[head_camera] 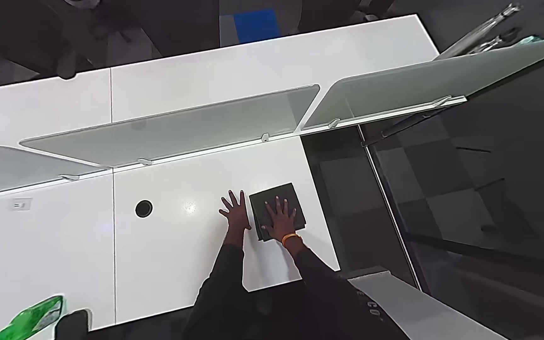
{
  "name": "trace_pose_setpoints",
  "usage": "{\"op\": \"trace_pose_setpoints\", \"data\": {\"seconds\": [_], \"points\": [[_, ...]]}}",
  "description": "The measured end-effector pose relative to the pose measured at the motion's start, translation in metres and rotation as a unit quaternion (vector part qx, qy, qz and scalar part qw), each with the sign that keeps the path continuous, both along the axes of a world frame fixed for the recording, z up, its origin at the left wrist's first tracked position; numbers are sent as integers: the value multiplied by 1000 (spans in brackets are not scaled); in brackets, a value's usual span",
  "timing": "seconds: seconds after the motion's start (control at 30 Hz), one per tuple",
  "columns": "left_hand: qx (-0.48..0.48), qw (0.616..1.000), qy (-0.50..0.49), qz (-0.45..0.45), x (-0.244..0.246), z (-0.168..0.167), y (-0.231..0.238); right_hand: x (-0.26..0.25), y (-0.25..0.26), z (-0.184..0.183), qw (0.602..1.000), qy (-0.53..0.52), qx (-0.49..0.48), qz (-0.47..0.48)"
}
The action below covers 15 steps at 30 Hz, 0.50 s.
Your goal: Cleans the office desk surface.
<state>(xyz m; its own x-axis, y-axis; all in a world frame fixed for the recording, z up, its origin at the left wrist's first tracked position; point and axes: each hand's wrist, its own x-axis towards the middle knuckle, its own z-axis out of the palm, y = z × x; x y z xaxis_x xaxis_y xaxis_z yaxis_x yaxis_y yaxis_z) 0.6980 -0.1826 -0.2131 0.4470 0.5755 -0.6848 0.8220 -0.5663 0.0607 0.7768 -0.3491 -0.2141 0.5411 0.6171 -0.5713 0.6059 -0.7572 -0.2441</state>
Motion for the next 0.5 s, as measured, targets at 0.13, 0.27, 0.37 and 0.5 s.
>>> {"op": "trace_pose_setpoints", "data": {"seconds": [0.13, 0.27, 0.37, 0.5], "points": [[-65, 993, 0, 97, 33, 3, 4, 63, 43, 4, 1000, 15, 3, 13], [-61, 981, 8, 182, 58, -6, 8, 113, 86, 5, 1000, 23, -14, 7], [-39, 974, 5, 225, 70, -15, 6, 137, 113, 1, 999, 24, -21, -8], [-49, 970, 21, 239, 76, -9, 9, 159, 148, 0, 999, 28, -17, -19]]}}
